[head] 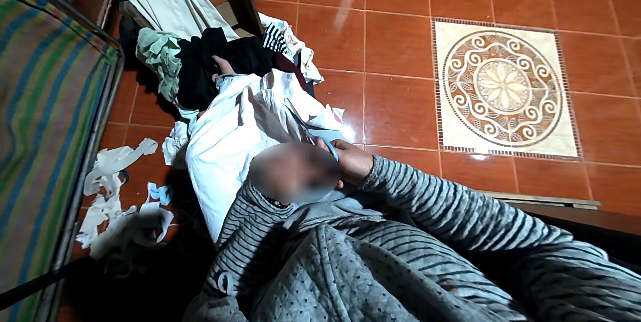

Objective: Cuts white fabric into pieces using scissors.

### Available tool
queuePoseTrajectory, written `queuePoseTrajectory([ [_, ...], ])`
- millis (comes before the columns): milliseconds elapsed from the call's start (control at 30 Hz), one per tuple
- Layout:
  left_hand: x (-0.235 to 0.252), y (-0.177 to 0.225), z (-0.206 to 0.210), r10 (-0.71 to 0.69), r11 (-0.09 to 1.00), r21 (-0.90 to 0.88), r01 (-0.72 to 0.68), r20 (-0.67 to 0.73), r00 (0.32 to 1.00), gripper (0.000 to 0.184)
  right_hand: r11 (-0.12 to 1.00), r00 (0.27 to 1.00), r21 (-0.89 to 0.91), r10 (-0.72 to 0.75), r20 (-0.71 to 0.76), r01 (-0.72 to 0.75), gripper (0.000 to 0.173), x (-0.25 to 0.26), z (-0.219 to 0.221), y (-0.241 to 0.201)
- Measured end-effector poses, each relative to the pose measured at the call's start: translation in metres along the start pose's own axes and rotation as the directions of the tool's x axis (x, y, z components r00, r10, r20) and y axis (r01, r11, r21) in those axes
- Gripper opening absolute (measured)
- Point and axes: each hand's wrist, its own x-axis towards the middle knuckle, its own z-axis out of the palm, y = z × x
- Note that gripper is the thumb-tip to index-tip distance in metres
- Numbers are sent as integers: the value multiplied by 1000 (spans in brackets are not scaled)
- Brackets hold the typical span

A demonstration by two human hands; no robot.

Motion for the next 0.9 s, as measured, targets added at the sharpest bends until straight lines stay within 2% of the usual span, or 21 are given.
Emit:
queuePoseTrajectory([
  [433,3,1,-1,4,999,-36,-4,-13,1000,15,999,999,1,-32,8,32,44,6,-6,-2],
  [667,2,0,-2,28,998,-48,-29,-15,999,14,997,997,0,72,-31,-72,52,10,-3,-12],
  [900,2,1,-1,34,997,-75,-36,-37,999,11,998,998,-27,57,-22,-58,50,15,-6,-13],
])
